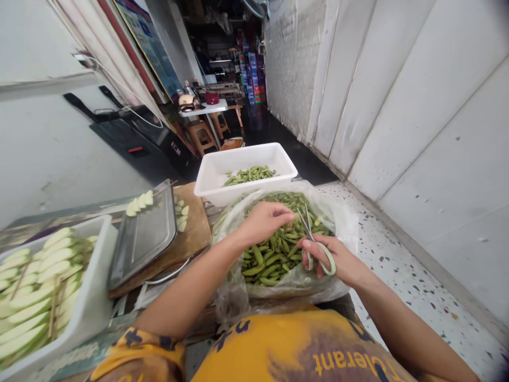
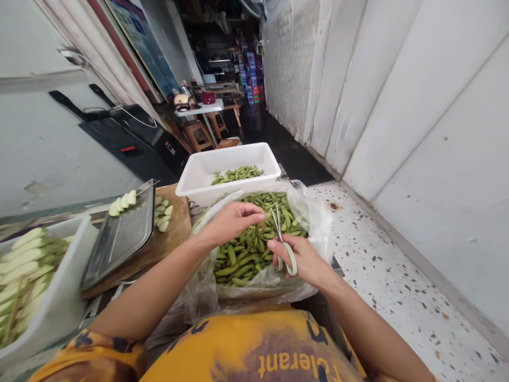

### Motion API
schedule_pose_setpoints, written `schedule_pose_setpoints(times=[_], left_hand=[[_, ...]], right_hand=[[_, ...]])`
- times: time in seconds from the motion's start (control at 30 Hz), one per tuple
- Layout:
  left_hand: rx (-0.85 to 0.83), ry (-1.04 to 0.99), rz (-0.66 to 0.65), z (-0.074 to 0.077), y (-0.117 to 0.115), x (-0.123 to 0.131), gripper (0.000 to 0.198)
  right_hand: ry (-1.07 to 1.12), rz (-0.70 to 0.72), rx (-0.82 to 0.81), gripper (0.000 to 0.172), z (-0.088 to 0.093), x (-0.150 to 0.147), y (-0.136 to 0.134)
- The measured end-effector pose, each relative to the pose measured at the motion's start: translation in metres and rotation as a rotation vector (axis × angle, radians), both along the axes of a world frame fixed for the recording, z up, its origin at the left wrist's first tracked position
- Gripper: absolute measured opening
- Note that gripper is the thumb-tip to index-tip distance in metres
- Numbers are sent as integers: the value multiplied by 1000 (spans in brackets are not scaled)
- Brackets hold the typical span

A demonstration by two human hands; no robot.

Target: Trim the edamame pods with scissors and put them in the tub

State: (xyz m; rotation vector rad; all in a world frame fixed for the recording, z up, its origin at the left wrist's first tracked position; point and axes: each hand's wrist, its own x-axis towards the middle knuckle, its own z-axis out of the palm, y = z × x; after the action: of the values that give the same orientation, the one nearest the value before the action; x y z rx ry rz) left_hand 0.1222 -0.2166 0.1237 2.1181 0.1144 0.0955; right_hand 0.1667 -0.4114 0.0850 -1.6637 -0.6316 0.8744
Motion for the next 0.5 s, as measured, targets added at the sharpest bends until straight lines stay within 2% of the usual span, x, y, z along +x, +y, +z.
schedule_pose_setpoints(times=[0.23,0.5], left_hand=[[-67,37,-33,-3,-4,-3,23],[-73,138,-34,-7,1,-5,25]], right_hand=[[-32,54,-14,46,5,2,4],[-95,41,-112,47,-2,3,5]])
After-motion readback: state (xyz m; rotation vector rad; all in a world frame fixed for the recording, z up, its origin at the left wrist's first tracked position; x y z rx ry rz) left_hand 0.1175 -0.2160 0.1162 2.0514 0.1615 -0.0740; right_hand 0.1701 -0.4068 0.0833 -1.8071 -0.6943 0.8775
